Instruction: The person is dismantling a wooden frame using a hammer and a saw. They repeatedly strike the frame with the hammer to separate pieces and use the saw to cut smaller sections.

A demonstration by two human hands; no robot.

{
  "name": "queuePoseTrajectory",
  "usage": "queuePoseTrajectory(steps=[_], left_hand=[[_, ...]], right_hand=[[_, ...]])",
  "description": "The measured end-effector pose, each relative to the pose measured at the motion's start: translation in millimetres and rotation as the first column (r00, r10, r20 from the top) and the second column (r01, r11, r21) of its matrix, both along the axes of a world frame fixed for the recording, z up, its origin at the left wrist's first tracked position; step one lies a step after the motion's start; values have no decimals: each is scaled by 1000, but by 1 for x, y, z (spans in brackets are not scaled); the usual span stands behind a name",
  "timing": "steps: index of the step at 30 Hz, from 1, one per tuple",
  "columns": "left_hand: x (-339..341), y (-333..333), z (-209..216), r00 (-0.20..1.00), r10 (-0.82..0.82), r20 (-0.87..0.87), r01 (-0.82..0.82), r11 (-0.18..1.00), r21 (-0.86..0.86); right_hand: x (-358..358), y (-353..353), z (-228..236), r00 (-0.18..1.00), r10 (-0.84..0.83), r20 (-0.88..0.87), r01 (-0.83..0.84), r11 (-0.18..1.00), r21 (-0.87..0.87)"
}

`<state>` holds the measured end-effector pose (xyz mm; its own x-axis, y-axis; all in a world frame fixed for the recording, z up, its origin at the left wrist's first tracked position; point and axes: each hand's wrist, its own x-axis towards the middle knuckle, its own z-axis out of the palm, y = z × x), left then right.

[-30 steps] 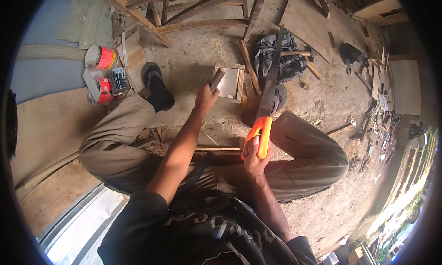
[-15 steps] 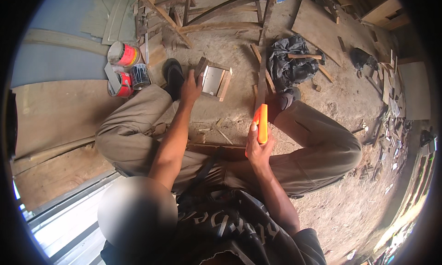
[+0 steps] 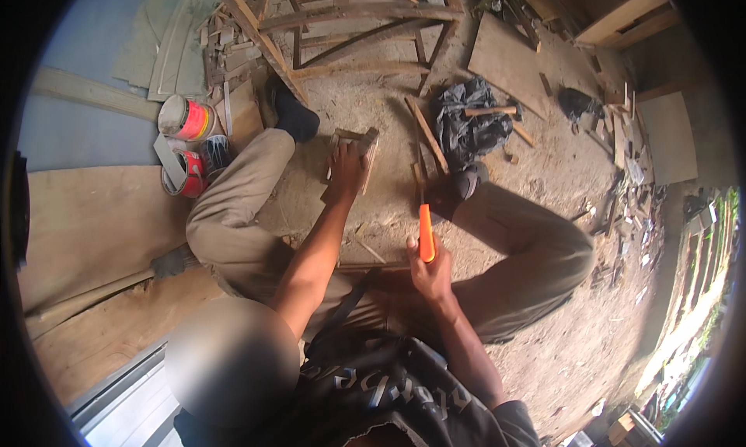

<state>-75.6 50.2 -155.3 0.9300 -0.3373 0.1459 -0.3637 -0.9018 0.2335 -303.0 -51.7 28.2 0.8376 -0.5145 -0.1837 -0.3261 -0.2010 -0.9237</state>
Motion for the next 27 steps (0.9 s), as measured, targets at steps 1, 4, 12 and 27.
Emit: queuePoseTrajectory(steps=[1,4,12,27], left_hand=[[1,-1,0,1000,-2,-9,2,1000,-30],[12,-4,-5,998,-46,-37,40,990,-134],[11,-20,-7,997,26,-77,-37,989,-142],[31,20,9,988,41,-150,-126,773,-622]], right_hand=[[0,2,-8,1000,2,-26,-3,999,-41],[12,10,-17,995,17,-101,-25,996,-81],[28,-1,-39,982,104,-159,-108,994,-16],[25,-24,-52,959,272,78,-265,960,-91]])
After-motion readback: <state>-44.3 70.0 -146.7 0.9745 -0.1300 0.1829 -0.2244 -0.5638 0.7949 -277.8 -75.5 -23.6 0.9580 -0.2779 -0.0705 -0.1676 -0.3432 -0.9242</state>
